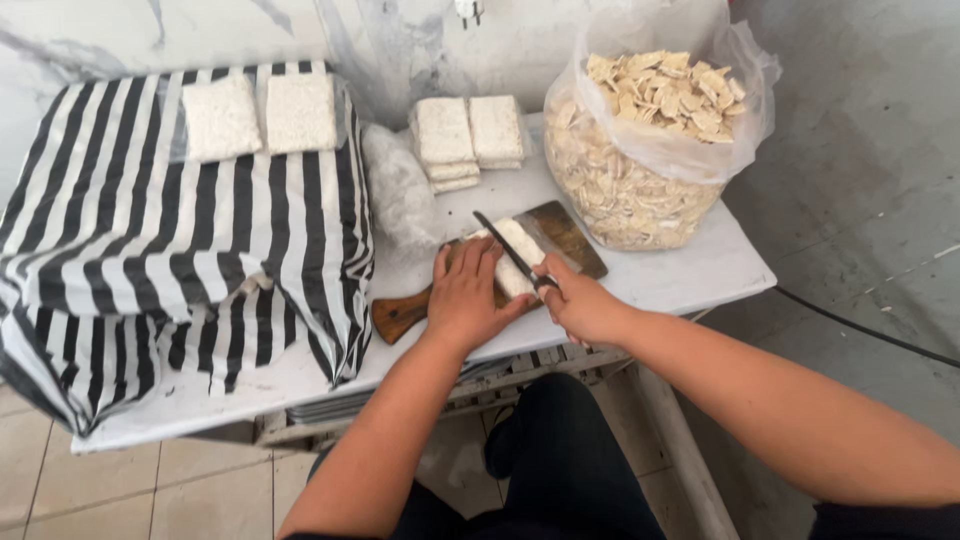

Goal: The person slices rectangular white blocks into thin pieces using a knife on a wooden cutting board. The person then transfers the sliced pieces into a large plastic bag.

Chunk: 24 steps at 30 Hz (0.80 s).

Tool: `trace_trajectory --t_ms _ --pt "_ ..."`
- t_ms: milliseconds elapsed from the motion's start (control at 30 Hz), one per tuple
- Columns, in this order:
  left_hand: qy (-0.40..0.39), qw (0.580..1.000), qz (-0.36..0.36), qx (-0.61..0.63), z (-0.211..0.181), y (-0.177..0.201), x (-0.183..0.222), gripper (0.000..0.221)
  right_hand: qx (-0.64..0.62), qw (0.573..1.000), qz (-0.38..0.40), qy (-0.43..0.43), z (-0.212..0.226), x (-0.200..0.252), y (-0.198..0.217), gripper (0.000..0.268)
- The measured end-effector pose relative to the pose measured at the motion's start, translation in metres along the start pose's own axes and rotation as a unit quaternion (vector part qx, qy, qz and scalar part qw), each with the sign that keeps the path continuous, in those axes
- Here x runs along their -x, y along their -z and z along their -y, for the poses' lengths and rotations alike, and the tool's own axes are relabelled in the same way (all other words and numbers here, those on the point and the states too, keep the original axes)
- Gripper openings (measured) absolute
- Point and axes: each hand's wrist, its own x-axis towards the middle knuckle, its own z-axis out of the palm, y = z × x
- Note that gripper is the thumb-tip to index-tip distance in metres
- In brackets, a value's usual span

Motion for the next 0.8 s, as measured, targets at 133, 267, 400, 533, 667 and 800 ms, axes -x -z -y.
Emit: trace_trajectory --t_ms 133,267,400,533,667,800 --pt "0.013 1.000 0.006 -0.001 -0.001 -0.001 0.002 0.089 0.001 1.000 0.009 -0.012 -0.006 0.013 0.002 0.038" --pt "0.014 1.000 0.007 0.011 0.000 -0.003 0.004 0.089 0.070 0.996 0.010 -0.061 -0.013 0.040 0.006 0.038" --pt "0.006 1.000 -0.011 0.009 -0.001 -0.003 0.005 0.086 0.074 0.997 -0.008 -0.014 -0.007 0.032 0.000 0.038" --pt "0.002 0.999 -0.030 0.014 -0.002 -0.001 0.005 0.088 0.062 0.998 -0.020 0.019 -0.001 0.021 -0.005 0.037" --pt "0.003 0.999 -0.032 0.015 0.000 -0.003 0.004 0.087 0.066 0.998 -0.016 0.005 -0.016 0.041 0.002 0.036" --pt "-0.003 1.000 -0.027 0.014 0.000 -0.007 0.004 0.086 0.056 0.997 -0.008 -0.046 -0.038 0.044 -0.002 0.039"
